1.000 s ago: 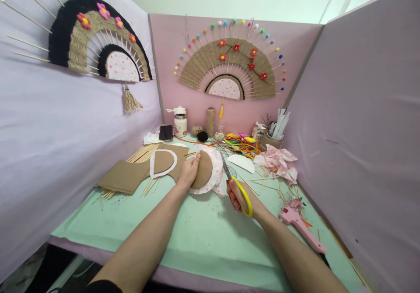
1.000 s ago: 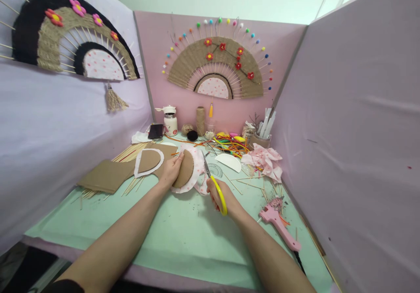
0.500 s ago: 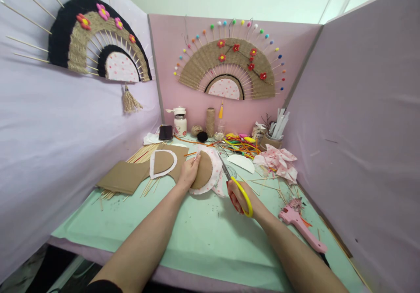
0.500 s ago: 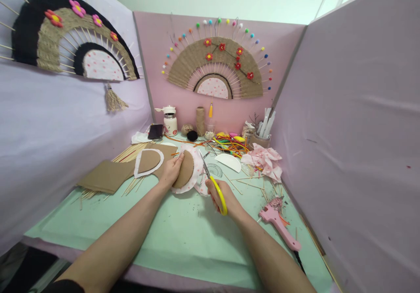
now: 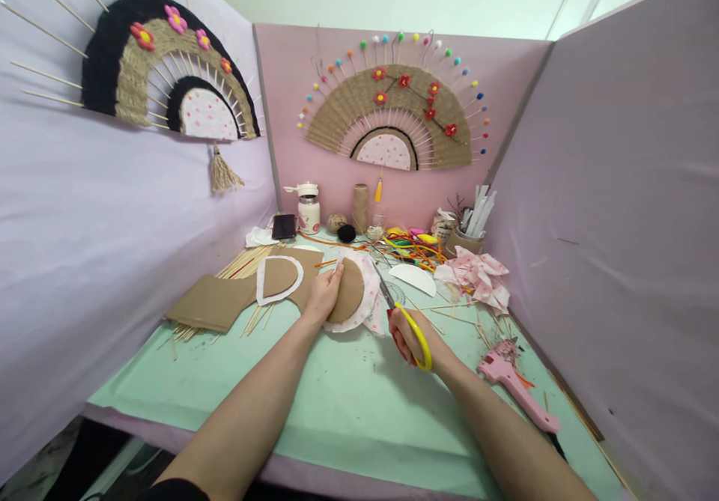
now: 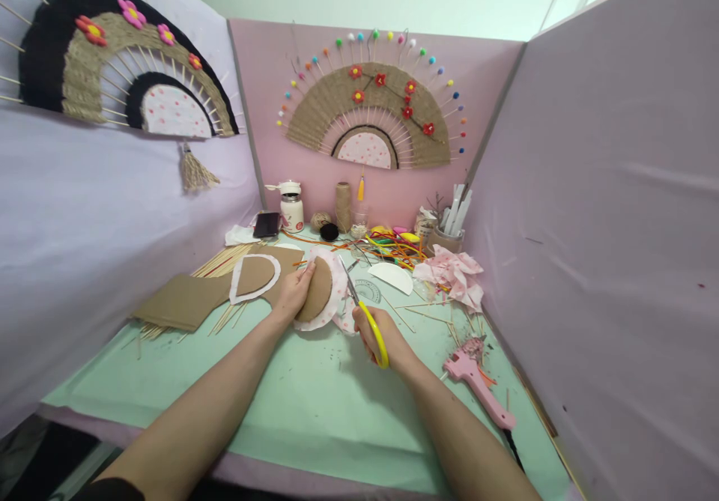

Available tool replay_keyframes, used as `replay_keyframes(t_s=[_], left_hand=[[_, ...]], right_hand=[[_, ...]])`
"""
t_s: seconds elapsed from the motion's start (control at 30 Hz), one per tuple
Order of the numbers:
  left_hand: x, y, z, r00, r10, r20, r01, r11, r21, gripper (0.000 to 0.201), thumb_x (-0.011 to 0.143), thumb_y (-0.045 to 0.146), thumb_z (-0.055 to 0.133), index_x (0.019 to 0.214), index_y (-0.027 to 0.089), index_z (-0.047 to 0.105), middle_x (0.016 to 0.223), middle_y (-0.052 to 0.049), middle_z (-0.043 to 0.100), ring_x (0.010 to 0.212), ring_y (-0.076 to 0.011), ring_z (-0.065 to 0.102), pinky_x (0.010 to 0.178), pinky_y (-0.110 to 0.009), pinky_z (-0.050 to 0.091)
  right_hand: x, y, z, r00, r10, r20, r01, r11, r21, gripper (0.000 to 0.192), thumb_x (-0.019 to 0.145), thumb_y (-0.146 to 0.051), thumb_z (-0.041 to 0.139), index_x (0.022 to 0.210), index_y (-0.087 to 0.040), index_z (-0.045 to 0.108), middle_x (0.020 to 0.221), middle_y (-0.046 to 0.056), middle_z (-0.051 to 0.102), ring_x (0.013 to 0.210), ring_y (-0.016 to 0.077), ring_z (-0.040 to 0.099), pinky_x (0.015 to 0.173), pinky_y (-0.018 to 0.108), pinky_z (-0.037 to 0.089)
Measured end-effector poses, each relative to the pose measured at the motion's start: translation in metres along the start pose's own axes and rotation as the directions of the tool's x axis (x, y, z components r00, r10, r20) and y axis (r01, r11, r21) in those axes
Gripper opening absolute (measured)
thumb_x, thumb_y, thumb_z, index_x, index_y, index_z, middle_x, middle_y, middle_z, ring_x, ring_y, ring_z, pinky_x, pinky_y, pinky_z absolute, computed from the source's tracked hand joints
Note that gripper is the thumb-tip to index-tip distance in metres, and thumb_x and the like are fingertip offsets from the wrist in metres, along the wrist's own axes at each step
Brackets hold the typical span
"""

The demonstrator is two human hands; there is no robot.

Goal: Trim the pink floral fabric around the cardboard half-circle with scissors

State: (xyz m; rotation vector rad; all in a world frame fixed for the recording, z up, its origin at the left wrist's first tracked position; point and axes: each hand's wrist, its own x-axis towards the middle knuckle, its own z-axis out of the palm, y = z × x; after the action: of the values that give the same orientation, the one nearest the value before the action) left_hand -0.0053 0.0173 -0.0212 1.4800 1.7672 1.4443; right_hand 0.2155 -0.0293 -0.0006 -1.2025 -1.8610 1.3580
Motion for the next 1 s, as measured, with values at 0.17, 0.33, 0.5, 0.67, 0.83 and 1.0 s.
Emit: replay_keyframes(t_s=[0.17, 0.33, 0.5, 0.67, 0.83, 1.0], left_hand=[[-0.001, 0.0024, -0.0008, 1.0, 0.0, -0.002, 0.0, 1.0, -0.016, 0.049, 0.082, 0.063, 0.038, 0.056, 0.021, 0.032, 0.053, 0.004, 0.035, 0.056, -0.0136, 0.035, 0.054, -0.027, 0.023], [-0.0016, 0.0037, -0.0016, 1.0, 0.009, 0.002, -0.009, 0.999, -0.031, 0.048, 0.082, 0.061, 0.04, 0.055, 0.021, 0.035, 0.054, 0.003, 0.04, 0.057, -0.0139, 0.037, 0.054, -0.027, 0.025], [-0.001, 0.003, -0.0013, 1.0, 0.004, -0.008, -0.004, 0.999, -0.035, 0.049, 0.081, 0.063, 0.04, 0.055, 0.021, 0.035, 0.053, 0.003, 0.039, 0.056, -0.014, 0.037, 0.054, -0.027, 0.025], [-0.0016, 0.0045, -0.0029, 1.0, 0.001, -0.023, -0.001, 1.0, -0.003, 0.05, 0.082, 0.063, 0.038, 0.054, 0.021, 0.032, 0.051, 0.003, 0.038, 0.054, -0.0137, 0.037, 0.052, -0.027, 0.023], [-0.0013, 0.0047, -0.0037, 1.0, 0.005, -0.027, -0.005, 1.0, 0.016, 0.051, 0.083, 0.062, 0.037, 0.055, 0.021, 0.035, 0.053, 0.003, 0.041, 0.055, -0.0139, 0.039, 0.053, -0.027, 0.023], [0.0, 0.0025, -0.0028, 1.0, 0.005, -0.031, -0.005, 1.0, 0.02, 0.05, 0.083, 0.062, 0.037, 0.055, 0.02, 0.037, 0.053, 0.003, 0.043, 0.056, -0.0142, 0.04, 0.053, -0.027, 0.024]], right_hand=[[0.0021, 0.0066, 0.0012, 1.0, -0.01, 0.001, 0.01, 1.0, -0.026, 0.066, 0.076, -0.083, 0.02, 0.072, -0.021, 0.042, 0.037, -0.006, 0.038, 0.028, 0.0099, 0.038, 0.029, 0.021, 0.031], [0.003, 0.0075, 0.0021, 0.997, -0.076, 0.017, 0.076, 0.997, 0.022, 0.071, 0.07, -0.088, 0.017, 0.077, -0.021, 0.042, 0.047, -0.005, 0.039, 0.036, 0.0101, 0.038, 0.036, 0.024, 0.036], [0.0022, 0.0054, 0.0018, 0.995, -0.094, 0.025, 0.093, 0.995, 0.032, 0.07, 0.07, -0.087, 0.02, 0.078, -0.021, 0.042, 0.058, -0.002, 0.042, 0.043, 0.0106, 0.039, 0.041, 0.027, 0.038], [0.0012, 0.0032, 0.0012, 0.994, -0.092, 0.055, 0.091, 0.995, 0.029, 0.073, 0.07, -0.087, 0.02, 0.081, -0.02, 0.044, 0.054, -0.003, 0.042, 0.042, 0.0106, 0.04, 0.041, 0.026, 0.037], [0.0018, 0.002, 0.0009, 0.997, -0.064, 0.048, 0.062, 0.997, 0.041, 0.073, 0.069, -0.088, 0.021, 0.079, -0.02, 0.044, 0.051, -0.003, 0.043, 0.04, 0.0115, 0.04, 0.041, 0.027, 0.036], [0.0007, -0.0002, 0.0011, 0.998, -0.048, 0.041, 0.048, 0.999, 0.006, 0.071, 0.072, -0.087, 0.018, 0.076, -0.021, 0.044, 0.045, -0.003, 0.044, 0.036, 0.012, 0.042, 0.038, 0.026, 0.035]])
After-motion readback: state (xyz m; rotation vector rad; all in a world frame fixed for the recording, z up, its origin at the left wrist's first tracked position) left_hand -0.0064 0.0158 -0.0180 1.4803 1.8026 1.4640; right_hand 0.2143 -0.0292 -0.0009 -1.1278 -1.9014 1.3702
